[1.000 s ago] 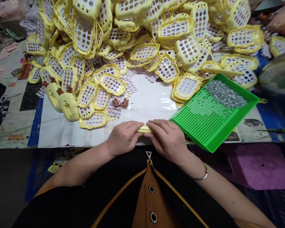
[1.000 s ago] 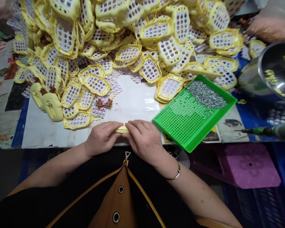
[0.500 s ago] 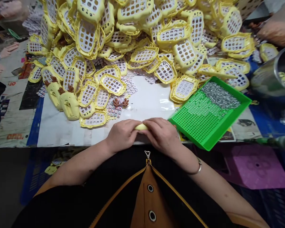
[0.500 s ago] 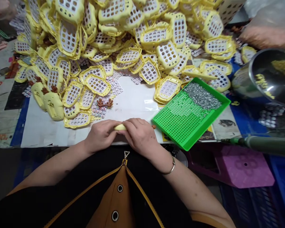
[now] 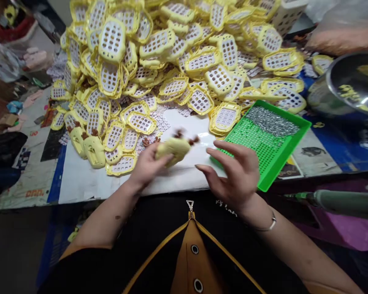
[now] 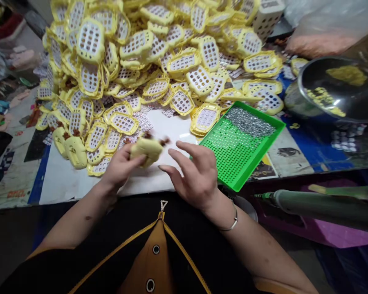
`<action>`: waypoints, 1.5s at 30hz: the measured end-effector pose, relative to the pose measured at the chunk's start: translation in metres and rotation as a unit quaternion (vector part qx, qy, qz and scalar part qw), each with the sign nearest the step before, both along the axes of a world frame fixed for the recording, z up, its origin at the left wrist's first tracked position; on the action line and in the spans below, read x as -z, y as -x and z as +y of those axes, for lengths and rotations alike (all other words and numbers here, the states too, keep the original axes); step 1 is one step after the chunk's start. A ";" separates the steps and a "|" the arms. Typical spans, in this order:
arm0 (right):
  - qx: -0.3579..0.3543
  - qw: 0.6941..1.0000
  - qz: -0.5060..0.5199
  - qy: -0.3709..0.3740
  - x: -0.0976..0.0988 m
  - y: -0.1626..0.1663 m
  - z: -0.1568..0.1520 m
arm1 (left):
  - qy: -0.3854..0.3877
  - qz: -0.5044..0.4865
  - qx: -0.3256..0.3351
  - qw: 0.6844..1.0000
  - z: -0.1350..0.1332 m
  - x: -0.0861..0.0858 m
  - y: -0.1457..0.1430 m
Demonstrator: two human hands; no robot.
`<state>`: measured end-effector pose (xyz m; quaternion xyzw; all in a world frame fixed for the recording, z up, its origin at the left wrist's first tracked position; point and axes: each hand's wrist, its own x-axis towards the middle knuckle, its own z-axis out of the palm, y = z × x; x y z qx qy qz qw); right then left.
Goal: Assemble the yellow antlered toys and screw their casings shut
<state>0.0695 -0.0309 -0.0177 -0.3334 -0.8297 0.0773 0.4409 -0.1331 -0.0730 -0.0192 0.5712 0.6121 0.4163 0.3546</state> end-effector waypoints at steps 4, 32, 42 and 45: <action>-0.054 0.991 -0.071 0.101 -0.009 0.011 -0.002 | 0.010 -0.204 -0.028 0.979 0.002 -0.004 0.013; -0.114 0.904 -0.328 0.251 -0.019 0.030 -0.009 | 0.201 -0.462 -0.067 0.861 -0.014 -0.008 -0.027; -0.090 0.909 -0.327 0.241 -0.016 0.038 -0.016 | 0.201 -0.449 -0.087 0.866 -0.015 -0.008 -0.029; -0.068 0.919 -0.326 0.210 -0.013 0.036 -0.016 | 0.148 -0.507 -0.151 0.836 -0.011 -0.011 -0.028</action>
